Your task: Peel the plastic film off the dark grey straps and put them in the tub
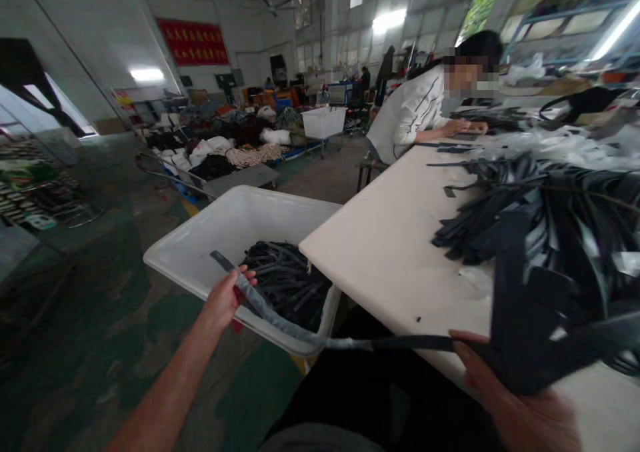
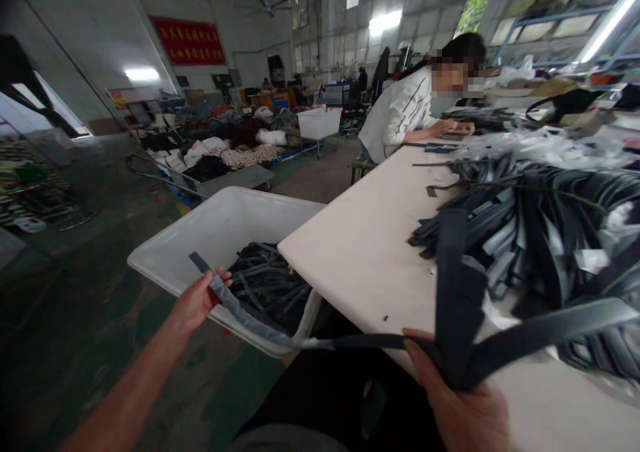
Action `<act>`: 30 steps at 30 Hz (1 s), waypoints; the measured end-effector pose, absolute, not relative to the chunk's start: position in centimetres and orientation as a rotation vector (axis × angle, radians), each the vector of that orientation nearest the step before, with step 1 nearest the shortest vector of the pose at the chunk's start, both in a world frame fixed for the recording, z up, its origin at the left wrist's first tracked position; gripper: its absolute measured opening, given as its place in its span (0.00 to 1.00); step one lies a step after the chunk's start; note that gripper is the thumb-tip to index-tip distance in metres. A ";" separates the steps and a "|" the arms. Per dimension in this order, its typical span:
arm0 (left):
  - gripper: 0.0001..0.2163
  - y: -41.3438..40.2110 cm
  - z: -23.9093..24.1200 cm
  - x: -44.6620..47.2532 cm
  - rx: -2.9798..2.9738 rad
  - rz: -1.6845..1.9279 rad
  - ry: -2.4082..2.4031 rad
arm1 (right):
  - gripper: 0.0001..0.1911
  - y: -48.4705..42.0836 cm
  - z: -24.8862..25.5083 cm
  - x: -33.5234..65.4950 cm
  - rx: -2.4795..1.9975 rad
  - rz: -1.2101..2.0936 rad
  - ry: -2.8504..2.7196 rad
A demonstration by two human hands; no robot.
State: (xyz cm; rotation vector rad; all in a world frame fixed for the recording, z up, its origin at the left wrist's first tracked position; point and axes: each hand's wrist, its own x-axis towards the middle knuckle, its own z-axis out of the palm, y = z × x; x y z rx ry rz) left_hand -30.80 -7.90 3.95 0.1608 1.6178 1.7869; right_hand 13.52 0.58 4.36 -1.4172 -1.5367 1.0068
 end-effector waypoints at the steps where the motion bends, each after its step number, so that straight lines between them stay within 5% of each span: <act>1: 0.09 -7.0 4.8 -32.9 0.140 1.826 1.644 | 0.16 1.0 4.9 11.5 -1.433 0.949 -1.573; 6: 0.14 -4.8 7.5 -41.6 -0.064 2.038 1.908 | 0.21 2.4 7.1 5.4 -1.335 1.064 -1.786; 13: 0.14 -7.0 3.2 -41.4 -0.102 2.026 1.956 | 0.31 0.5 5.6 12.3 -1.356 1.326 -1.615; 20: 0.07 -2.6 3.1 -31.2 0.325 1.932 1.715 | 0.31 -2.1 4.2 15.8 -1.275 1.333 -1.434; 30: 0.19 0.9 9.6 -6.0 1.321 1.118 1.008 | 0.37 -4.6 4.9 15.8 -1.190 1.498 -1.378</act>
